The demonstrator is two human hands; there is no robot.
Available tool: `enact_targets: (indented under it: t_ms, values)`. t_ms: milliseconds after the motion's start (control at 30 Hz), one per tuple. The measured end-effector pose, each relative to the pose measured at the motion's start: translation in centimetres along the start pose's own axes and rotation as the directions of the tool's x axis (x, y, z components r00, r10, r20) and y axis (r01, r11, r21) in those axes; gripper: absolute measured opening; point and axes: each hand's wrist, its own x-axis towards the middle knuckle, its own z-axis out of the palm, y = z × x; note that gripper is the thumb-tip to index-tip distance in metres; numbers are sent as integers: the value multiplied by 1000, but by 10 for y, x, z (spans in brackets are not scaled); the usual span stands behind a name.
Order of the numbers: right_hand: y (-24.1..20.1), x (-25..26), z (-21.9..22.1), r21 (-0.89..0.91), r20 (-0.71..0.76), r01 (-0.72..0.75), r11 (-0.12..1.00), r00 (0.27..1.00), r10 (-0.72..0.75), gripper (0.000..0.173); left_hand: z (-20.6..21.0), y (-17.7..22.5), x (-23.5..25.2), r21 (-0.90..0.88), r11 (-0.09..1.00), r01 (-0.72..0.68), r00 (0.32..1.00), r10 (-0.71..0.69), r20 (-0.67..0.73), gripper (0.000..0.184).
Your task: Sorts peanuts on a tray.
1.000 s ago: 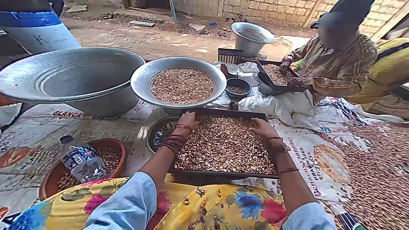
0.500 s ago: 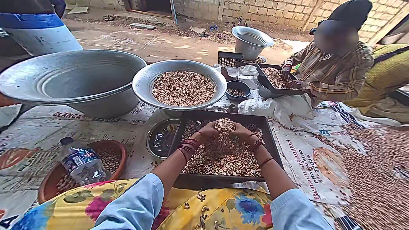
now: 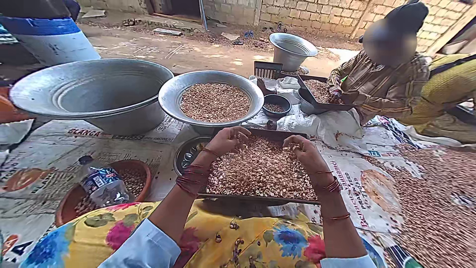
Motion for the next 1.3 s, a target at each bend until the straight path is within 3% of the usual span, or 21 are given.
enact_targets:
  t_ms: [133,267,400,567,667,767,867,933,1067,1200,1300]
  values:
    - [-9,-15,-1,-220,-61,-104,970,994,92,29,6,2,-3,426,903,52,999,-42,-31,34]
    - [-7,-18,8,-299,-99,-113,948,991,87,25,41,4,-3,616,786,-45,984,-72,163,23]
    - [-4,-14,17,-347,-44,14,938,999,-31,46,80,1,-2,678,721,-145,927,-140,347,21]
    - [7,-7,20,-425,24,-86,901,994,106,31,97,-7,3,731,660,-173,905,-186,382,22]
    - [9,-4,24,-440,73,-124,890,982,173,27,88,-12,6,647,730,-221,913,-79,401,22]
    - [8,-2,31,-453,124,-150,879,966,228,26,61,-12,9,477,866,-147,963,16,269,19]
    - [7,0,39,-470,163,-147,870,955,249,25,35,-10,9,411,910,-53,989,-8,147,16]
    - [4,0,42,-479,183,-142,866,949,257,25,26,-9,7,472,880,-41,971,-77,228,19]
    - [0,-2,42,-477,153,-136,868,960,234,25,36,-7,5,663,742,-99,869,-260,421,20]
    - [-1,-5,40,-461,104,-119,879,977,187,23,61,-16,6,773,629,-82,830,-387,402,22]
    - [1,-5,43,-456,113,-100,884,979,168,23,63,-17,6,773,627,-101,827,-379,416,22]
